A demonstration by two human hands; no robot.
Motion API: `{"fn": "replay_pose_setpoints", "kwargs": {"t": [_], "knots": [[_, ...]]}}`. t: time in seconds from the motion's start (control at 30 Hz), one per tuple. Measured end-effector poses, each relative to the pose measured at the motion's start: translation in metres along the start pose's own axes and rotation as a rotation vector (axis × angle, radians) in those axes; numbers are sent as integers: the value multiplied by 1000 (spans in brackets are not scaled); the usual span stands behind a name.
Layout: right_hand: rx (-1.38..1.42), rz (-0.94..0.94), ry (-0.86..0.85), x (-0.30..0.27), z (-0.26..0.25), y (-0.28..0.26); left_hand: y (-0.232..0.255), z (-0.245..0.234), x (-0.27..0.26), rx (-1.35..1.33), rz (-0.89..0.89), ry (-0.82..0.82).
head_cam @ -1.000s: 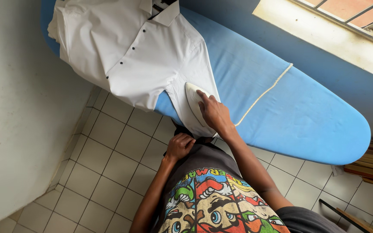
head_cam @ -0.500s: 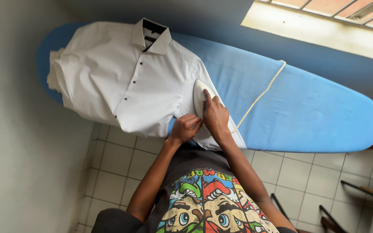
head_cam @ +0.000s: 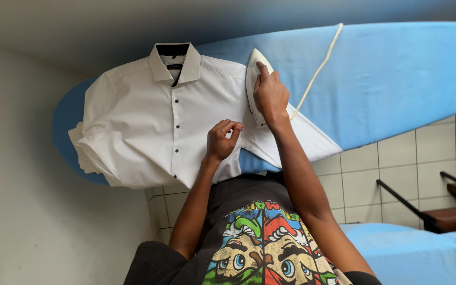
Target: The person irons a white shirt using an iron on an ironing board.
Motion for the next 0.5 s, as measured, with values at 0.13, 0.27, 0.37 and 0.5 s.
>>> {"fn": "replay_pose_setpoints", "kwargs": {"t": [0.13,0.27,0.37,0.5], "knots": [[46,2,-51,-12,-10,-2,-11,-15,2,-121,-92,18],[17,83,-268,-50,-17,-6,-22,-21,5,-172,-114,1],[7,100,-311,-79,-27,-10,-27,-22,7,-158,-114,6],[4,138,-402,-120,-33,-10,-34,-21,4,-161,-139,-44]]}}
Point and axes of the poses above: each hand's wrist, its own x-axis towards the middle knuckle, its own z-axis out of the palm, y = z × x, the point moved 2 cm from there along x, towards the middle knuckle, and after that the axes turned 4 degrees about x, right-handed, at the moved point
